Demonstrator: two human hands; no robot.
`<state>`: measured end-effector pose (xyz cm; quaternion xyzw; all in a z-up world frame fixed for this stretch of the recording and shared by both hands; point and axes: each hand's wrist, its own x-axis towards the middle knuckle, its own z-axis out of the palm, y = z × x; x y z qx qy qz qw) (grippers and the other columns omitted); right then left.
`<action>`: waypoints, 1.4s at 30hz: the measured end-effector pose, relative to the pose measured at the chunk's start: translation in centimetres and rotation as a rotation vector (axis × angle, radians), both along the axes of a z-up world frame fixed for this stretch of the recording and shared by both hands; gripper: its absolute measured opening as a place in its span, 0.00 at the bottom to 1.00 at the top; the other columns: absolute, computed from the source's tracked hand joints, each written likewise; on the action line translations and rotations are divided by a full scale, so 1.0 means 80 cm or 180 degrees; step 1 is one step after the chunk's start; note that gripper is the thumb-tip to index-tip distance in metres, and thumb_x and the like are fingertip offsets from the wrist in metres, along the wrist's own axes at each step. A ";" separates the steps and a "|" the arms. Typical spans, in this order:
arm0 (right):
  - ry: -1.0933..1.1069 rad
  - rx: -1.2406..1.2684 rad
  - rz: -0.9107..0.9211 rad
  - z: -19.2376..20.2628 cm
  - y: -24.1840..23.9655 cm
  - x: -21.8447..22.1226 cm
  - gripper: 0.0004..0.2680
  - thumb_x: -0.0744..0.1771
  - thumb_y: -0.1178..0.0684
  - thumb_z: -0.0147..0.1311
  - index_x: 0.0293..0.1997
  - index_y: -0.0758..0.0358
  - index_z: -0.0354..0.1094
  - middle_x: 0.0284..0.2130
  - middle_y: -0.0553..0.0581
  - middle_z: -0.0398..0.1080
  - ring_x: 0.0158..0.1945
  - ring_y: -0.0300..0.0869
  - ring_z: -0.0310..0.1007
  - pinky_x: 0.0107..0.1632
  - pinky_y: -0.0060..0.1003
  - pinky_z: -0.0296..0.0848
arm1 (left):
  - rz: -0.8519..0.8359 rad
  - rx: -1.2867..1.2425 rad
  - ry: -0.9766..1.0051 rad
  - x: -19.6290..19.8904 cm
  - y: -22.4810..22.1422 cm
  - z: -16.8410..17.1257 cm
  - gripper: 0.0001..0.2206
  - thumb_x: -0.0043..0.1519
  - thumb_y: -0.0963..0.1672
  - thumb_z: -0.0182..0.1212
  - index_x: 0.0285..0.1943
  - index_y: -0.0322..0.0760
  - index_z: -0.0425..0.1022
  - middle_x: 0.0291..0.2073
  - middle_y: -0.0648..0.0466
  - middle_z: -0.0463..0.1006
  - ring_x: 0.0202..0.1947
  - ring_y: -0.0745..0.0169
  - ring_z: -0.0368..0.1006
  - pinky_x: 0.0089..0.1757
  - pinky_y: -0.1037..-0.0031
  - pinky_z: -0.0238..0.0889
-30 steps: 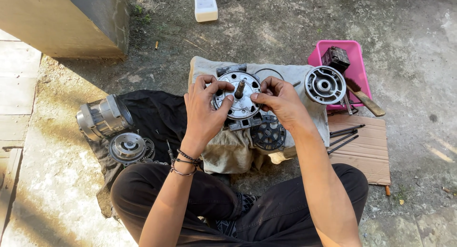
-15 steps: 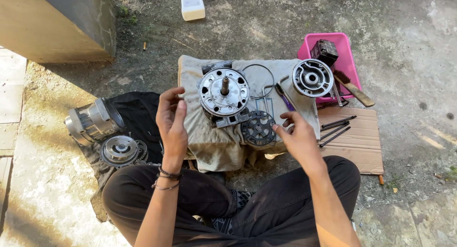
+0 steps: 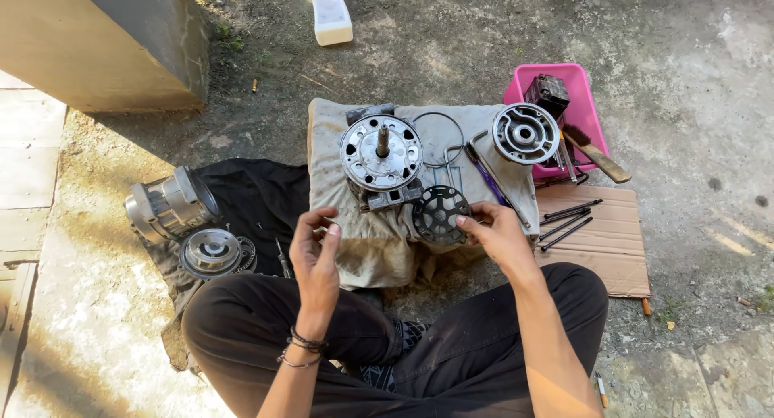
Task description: Disassembling and inspecting the internal components of an alternator on a cloth-covered workspace
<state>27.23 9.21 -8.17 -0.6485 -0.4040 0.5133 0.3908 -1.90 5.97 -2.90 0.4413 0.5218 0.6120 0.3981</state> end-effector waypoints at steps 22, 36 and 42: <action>0.0981 0.0574 0.0266 0.113 -0.094 0.003 0.09 0.66 0.58 0.60 0.48 0.73 0.73 0.30 0.67 0.77 0.33 0.49 0.80 0.40 0.53 0.83 | -0.1123 -0.0561 -0.0362 0.069 -0.077 0.047 0.09 0.64 0.43 0.64 0.48 0.33 0.84 0.23 0.53 0.78 0.28 0.72 0.69 0.32 0.78 0.67; 0.0966 0.0831 0.0182 0.127 -0.095 -0.010 0.08 0.67 0.60 0.59 0.48 0.74 0.72 0.28 0.68 0.77 0.29 0.49 0.80 0.37 0.51 0.84 | -0.1186 -0.0329 -0.1185 0.048 -0.081 0.069 0.16 0.62 0.38 0.63 0.59 0.24 0.75 0.36 0.46 0.82 0.35 0.65 0.76 0.40 0.72 0.74; 0.0940 0.0864 0.0220 0.136 -0.100 -0.012 0.08 0.67 0.60 0.59 0.47 0.74 0.72 0.29 0.68 0.78 0.30 0.48 0.80 0.38 0.51 0.84 | -0.1172 -0.0199 -0.1180 0.048 -0.082 0.075 0.17 0.62 0.37 0.63 0.60 0.22 0.75 0.38 0.44 0.82 0.39 0.64 0.77 0.42 0.70 0.76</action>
